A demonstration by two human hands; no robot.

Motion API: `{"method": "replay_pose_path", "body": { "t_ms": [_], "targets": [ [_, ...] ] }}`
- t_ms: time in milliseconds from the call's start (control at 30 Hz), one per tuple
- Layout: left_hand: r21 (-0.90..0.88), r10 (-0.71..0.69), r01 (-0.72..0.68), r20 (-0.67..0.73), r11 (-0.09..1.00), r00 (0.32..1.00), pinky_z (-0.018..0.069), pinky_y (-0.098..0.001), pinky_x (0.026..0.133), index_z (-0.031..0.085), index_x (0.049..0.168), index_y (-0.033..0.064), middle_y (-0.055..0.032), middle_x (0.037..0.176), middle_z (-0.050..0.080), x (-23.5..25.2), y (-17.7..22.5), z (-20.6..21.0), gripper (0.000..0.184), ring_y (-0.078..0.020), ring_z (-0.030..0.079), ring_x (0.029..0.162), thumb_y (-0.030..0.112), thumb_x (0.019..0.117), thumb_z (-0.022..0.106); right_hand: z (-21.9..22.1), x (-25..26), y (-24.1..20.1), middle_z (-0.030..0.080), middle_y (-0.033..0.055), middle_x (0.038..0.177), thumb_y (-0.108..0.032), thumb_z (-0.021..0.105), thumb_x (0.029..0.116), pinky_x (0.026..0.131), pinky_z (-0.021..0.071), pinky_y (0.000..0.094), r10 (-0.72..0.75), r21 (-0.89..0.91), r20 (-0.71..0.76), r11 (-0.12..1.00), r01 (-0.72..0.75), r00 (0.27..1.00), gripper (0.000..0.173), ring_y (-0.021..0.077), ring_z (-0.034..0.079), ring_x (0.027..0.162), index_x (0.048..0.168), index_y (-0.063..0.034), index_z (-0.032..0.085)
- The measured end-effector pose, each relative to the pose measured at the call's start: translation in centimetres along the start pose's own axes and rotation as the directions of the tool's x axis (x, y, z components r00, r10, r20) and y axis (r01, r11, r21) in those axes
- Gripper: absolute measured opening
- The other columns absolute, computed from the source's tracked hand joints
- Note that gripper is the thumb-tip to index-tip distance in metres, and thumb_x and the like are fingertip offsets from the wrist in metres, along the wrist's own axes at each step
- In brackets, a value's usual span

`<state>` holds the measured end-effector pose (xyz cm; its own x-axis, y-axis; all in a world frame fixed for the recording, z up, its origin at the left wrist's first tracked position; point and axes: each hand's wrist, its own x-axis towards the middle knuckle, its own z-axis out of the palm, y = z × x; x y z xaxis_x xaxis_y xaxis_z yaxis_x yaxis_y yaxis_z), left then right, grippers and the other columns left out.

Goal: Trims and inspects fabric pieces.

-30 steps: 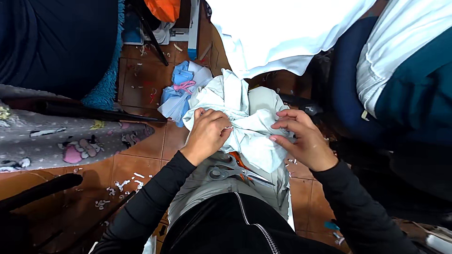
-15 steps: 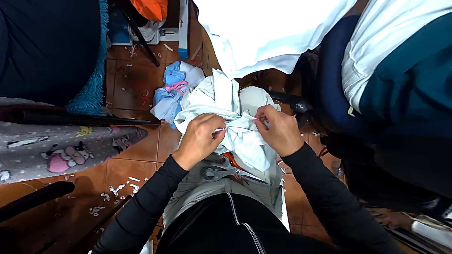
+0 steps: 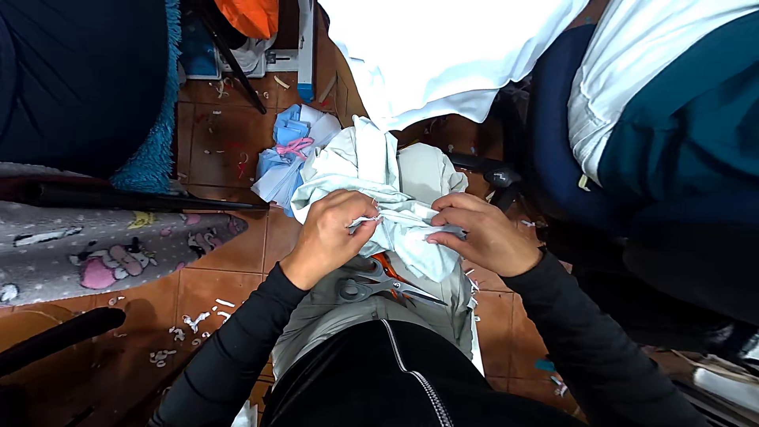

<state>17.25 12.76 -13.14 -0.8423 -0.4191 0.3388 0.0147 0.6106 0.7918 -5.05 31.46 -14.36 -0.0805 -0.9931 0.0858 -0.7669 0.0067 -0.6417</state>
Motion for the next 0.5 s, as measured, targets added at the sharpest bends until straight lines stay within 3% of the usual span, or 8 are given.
{"method": "replay_pose_path", "body": {
  "t_ms": [67,133,233,300,400,500],
  "targets": [
    [-0.017,-0.008,0.008,-0.009,1.0,1.0,0.0573,-0.0312,0.091,0.074,0.086,-0.0019,-0.0135,0.097,0.074,0.0,0.3,-0.6,0.003,-0.0192,0.072,0.099,0.0,0.0858,0.071,-0.6,-0.3,-0.1,0.072,0.0051,0.102,-0.021,0.075,0.0888,0.085,0.0575,0.0241,-0.024,0.122,-0.113,0.992,0.038,0.993,0.014,0.0104,0.068,0.096,0.084,-0.0077,0.077],
    [-0.057,-0.018,0.016,-0.032,0.998,0.999,0.0573,-0.0289,0.091,0.074,0.086,-0.0017,-0.0127,0.096,0.074,-0.1,0.7,-1.3,0.004,-0.0167,0.071,0.098,0.001,0.0862,0.071,-1.4,-0.8,-0.6,0.074,0.0041,0.103,-0.015,0.075,0.0881,0.085,0.0579,0.0191,0.002,0.247,-0.223,0.967,0.054,0.975,0.01,0.0053,0.069,0.097,0.087,-0.0053,0.077],
    [-0.099,0.012,-0.017,-0.055,0.995,0.998,0.0564,-0.0254,0.085,0.074,0.082,0.0,-0.0104,0.094,0.075,-0.1,1.7,-2.3,0.005,-0.0133,0.07,0.093,0.002,0.0856,0.072,-2.1,-1.2,-1.6,0.075,0.0003,0.107,-0.015,0.078,0.0889,0.088,0.0595,0.0211,0.038,0.378,-0.351,0.92,0.105,0.935,0.007,0.0058,0.071,0.1,0.092,-0.0085,0.079],
    [-0.121,0.029,-0.036,-0.057,0.992,0.998,0.0558,-0.0255,0.082,0.074,0.08,0.0023,-0.0077,0.094,0.075,-0.1,3.0,-3.0,0.007,-0.0117,0.069,0.091,0.005,0.0856,0.071,-2.7,-1.6,-3.0,0.075,-0.0035,0.107,-0.017,0.079,0.0892,0.084,0.0612,0.0222,0.059,0.423,-0.409,0.896,0.132,0.911,0.005,0.007,0.071,0.097,0.094,-0.0146,0.078],
    [-0.182,0.055,-0.068,-0.075,0.981,0.996,0.0562,-0.0256,0.08,0.071,0.078,0.0053,-0.0048,0.093,0.075,-0.3,5.7,-4.6,0.009,-0.0107,0.069,0.091,0.007,0.0865,0.071,-4.7,-2.1,-6.0,0.071,-0.0125,0.11,-0.023,0.075,0.0935,0.083,0.0594,0.0185,0.045,0.41,-0.421,0.9,0.146,0.906,0.005,0.003,0.069,0.1,0.099,-0.0237,0.074],
    [-0.192,0.027,-0.042,-0.083,0.98,0.996,0.0558,-0.0241,0.079,0.07,0.078,0.0057,-0.0038,0.093,0.075,-0.7,5.7,-4.7,0.008,-0.0091,0.068,0.09,0.008,0.0858,0.073,-4.5,-2.2,-5.9,0.068,-0.0133,0.109,-0.028,0.071,0.0965,0.081,0.0567,0.0146,0.059,0.358,-0.334,0.931,0.069,0.941,0.006,-0.0024,0.065,0.097,0.098,-0.0224,0.067]
  ]
}}
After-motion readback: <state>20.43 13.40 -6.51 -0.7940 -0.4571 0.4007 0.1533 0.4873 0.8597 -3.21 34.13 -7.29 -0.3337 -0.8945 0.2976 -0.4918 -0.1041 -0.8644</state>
